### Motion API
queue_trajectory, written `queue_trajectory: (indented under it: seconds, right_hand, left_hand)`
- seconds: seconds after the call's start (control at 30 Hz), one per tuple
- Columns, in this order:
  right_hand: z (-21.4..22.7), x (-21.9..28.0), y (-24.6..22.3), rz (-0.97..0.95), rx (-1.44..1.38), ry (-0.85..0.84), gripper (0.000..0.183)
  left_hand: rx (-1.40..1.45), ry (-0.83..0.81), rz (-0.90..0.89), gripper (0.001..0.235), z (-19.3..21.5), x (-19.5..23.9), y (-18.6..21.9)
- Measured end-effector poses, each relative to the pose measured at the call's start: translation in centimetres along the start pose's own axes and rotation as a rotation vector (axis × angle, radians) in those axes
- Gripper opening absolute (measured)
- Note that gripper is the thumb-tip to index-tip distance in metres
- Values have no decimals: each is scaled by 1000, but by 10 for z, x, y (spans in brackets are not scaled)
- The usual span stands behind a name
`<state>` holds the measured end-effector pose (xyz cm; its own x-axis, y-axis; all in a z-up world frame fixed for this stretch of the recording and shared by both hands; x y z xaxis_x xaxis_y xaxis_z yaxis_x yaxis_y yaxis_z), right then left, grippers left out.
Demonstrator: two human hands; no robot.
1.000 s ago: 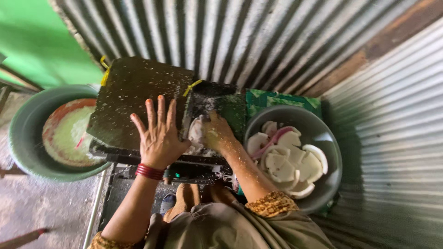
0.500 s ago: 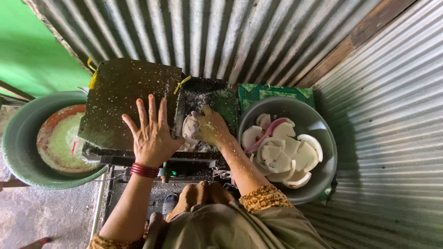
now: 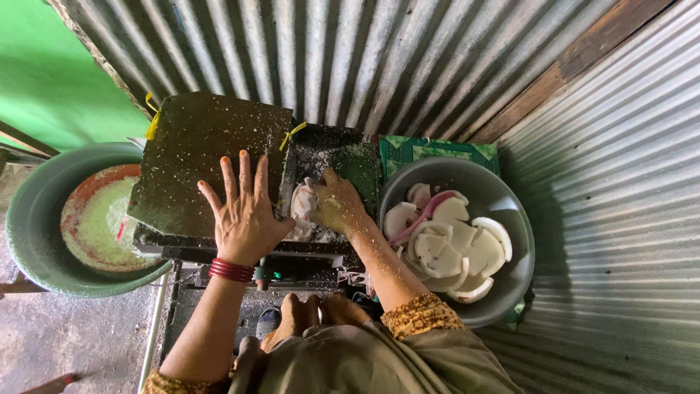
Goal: The person grates coconut pieces using a manual grater, collecting the grated coconut into a bowl. They repeatedly pick up coconut pieces from a tray, grate them, and place the remaining husks back into the tray.
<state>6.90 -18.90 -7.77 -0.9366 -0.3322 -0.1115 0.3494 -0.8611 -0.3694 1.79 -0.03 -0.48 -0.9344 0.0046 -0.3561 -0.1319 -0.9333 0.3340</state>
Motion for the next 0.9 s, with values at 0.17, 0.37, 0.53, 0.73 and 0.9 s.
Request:
queue_trajectory:
  seconds: [0.17, 0.37, 0.53, 0.73, 0.9]
  right_hand:
    - [1, -6, 3, -42, 2, -185, 81]
    - [-24, -16, 15, 74, -2, -200, 41]
    - [-62, -28, 27, 46, 196, -306, 32]
    - [-31, -18, 5, 100, 65, -114, 59]
    - [21, 5, -26, 37, 385, -125, 65]
  left_hand:
    - [-3, 5, -2, 121, 3, -1, 2]
    - [-71, -84, 23, 124, 3, -7, 3]
    - [-64, -71, 21, 123, 6, -6, 4]
    - [-16, -16, 19, 121, 7, -7, -2]
    - [-1, 38, 6, 115, 5, -4, -1]
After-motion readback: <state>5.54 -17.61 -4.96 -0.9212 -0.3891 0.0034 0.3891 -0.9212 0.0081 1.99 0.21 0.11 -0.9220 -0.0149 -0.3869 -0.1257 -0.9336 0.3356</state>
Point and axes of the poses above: each hand's wrist, its own x-axis away from the middle knuckle, its own z-axis out of the back of the hand, y = z × x, the point moved 2 cm from there along -x, towards the middle knuckle, and after that the axes turned 12 degrees about y, right-handed, at the moved point
